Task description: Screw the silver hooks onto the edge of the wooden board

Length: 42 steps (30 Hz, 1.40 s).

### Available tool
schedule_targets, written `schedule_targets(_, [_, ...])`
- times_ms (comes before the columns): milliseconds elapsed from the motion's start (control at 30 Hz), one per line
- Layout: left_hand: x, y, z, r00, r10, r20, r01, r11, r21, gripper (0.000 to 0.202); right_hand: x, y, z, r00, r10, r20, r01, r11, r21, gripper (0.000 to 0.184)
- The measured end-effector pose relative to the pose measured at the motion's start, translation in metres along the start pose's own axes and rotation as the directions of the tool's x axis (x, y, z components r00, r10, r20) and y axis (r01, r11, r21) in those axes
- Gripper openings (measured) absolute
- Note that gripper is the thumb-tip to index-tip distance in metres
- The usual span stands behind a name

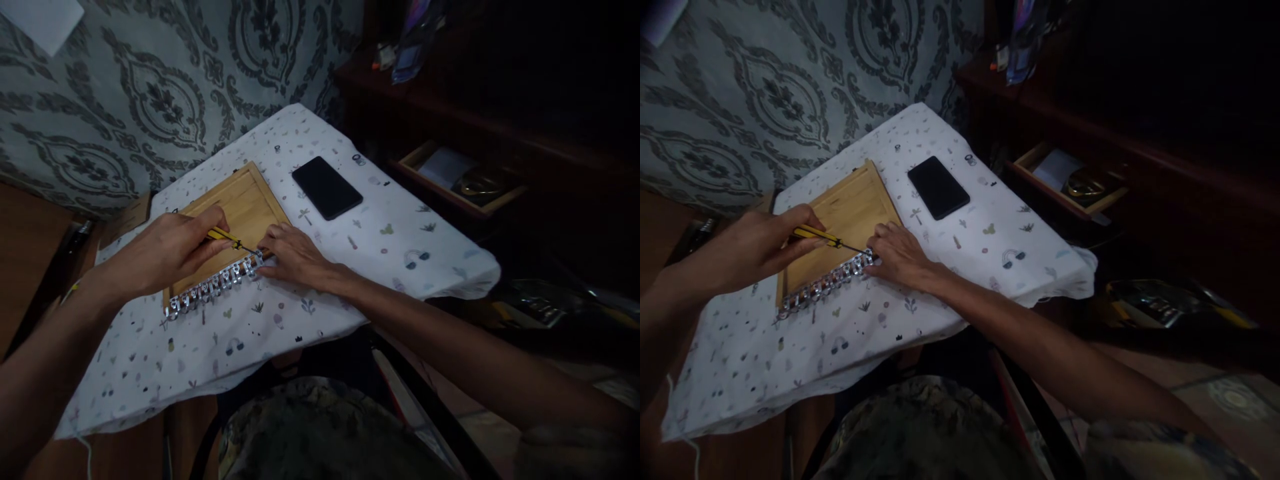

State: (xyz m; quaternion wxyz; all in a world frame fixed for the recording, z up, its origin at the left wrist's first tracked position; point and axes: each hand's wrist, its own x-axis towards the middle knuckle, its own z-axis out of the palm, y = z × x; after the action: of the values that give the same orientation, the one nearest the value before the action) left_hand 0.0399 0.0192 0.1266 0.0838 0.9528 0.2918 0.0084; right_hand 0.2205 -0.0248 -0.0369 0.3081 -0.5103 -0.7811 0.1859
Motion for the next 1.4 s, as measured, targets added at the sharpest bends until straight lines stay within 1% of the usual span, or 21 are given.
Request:
schedule_targets(100, [0.002,0.0,0.001,0.999,-0.002,-0.036,0.0,0.999,-0.045,0.029,0.0,-0.001,-0.001,1.0,0.008,0.017,-0.008,1.0,-0.003,0.032])
schedule_targets(233, [0.004,0.004,0.002,0.997,-0.031,-0.072,0.026,0.996,-0.081,0.029,0.0,0.0,0.001,1.0,-0.013,0.005,0.013,1.0,0.007,0.033])
schedule_targets(333, [0.002,0.006,0.002,0.994,-0.056,-0.098,0.049,0.996,-0.074,0.027,0.0,0.0,0.001,1.0,-0.013,-0.002,0.013,1.0,0.01,0.033])
schedule_targets(400, [0.0,0.008,0.002,0.993,-0.064,-0.101,0.063,0.998,-0.015,0.027,0.0,0.0,0.002,1.0,-0.017,-0.008,0.017,1.0,0.005,0.032])
schedule_targets(533, [0.0,0.016,0.003,0.993,-0.093,-0.077,0.105,0.981,0.163,0.034,0.0,0.0,0.001,1.0,-0.019,-0.001,0.019,1.0,-0.013,0.032])
schedule_targets(700, [0.002,0.03,0.002,0.98,-0.198,-0.021,0.194,0.928,0.318,0.035,0.002,-0.002,-0.001,1.0,0.0,0.024,0.001,1.0,-0.025,0.034])
schedule_targets(833, [0.005,0.041,0.003,0.958,-0.286,-0.023,0.275,0.892,0.358,0.034,0.002,-0.002,-0.001,1.0,0.007,0.026,-0.006,0.999,-0.035,0.032])
schedule_targets(1000, [0.007,0.049,0.007,0.932,-0.356,-0.071,0.357,0.862,0.36,0.03,0.002,-0.001,0.0,1.0,0.003,0.025,-0.003,0.999,-0.032,0.035])
schedule_targets(1067, [0.006,0.047,0.008,0.935,-0.342,-0.097,0.354,0.876,0.329,0.027,0.002,-0.001,0.0,1.0,0.001,0.028,0.0,0.999,-0.033,0.035])
schedule_targets(1100, [0.005,0.043,0.009,0.943,-0.316,-0.104,0.333,0.896,0.294,0.025,0.002,-0.001,-0.001,1.0,0.0,0.025,0.001,0.999,-0.032,0.035])
schedule_targets(1167, [0.004,0.033,0.008,0.967,-0.237,-0.091,0.251,0.949,0.19,0.023,0.001,-0.002,-0.002,1.0,0.0,0.018,0.0,1.0,-0.027,0.032])
schedule_targets(1233, [0.003,0.021,0.006,0.99,-0.136,-0.043,0.138,0.989,0.058,0.026,0.001,-0.003,-0.002,1.0,0.003,0.019,-0.002,1.0,-0.021,0.031])
schedule_targets(1300, [0.005,0.01,0.002,0.998,-0.064,-0.002,0.064,0.997,-0.044,0.026,0.001,-0.003,-0.003,1.0,0.001,0.021,-0.001,1.0,-0.022,0.03])
schedule_targets(1400, [0.011,0.001,-0.006,0.998,0.004,0.07,0.002,0.996,-0.086,0.022,0.0,-0.002,-0.002,1.0,-0.007,0.017,0.008,1.0,-0.026,0.033])
